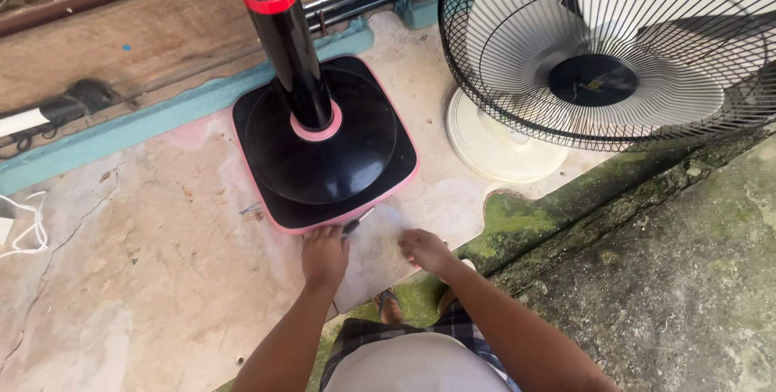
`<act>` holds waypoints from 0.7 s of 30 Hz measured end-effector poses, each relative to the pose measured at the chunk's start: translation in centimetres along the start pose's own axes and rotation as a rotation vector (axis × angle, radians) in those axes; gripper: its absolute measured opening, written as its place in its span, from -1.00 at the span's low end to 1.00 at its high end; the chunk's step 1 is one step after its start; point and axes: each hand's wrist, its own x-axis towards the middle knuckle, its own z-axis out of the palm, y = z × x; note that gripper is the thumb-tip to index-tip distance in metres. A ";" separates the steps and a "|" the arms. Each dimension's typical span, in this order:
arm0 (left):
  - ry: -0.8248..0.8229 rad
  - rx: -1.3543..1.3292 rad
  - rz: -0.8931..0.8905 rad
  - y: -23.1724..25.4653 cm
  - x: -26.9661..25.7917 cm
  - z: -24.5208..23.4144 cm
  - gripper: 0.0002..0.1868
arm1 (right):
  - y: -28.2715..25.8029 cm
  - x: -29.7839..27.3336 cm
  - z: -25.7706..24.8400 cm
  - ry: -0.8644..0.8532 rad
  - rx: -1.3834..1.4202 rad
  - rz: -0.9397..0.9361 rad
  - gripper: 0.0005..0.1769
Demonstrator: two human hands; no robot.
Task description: The person uses a screwdriver to loosen and remove the front grille of a standing fan, then detaches the fan blades from the motor hub. The person places the grille and blades on the floor.
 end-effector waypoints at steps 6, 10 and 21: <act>0.058 -0.049 -0.034 0.6 -0.1 -1.3 -0.65 | -0.8 -0.9 0.2 0.060 -0.082 0.012 -0.46; 0.088 -0.050 -0.025 1.6 0.3 -1.8 -0.62 | -1.9 -1.3 -0.3 0.090 -0.062 0.009 -0.39; 0.219 -0.447 0.163 10.2 4.8 -4.7 -0.72 | -5.2 -6.5 -8.1 0.374 0.242 -0.258 -0.44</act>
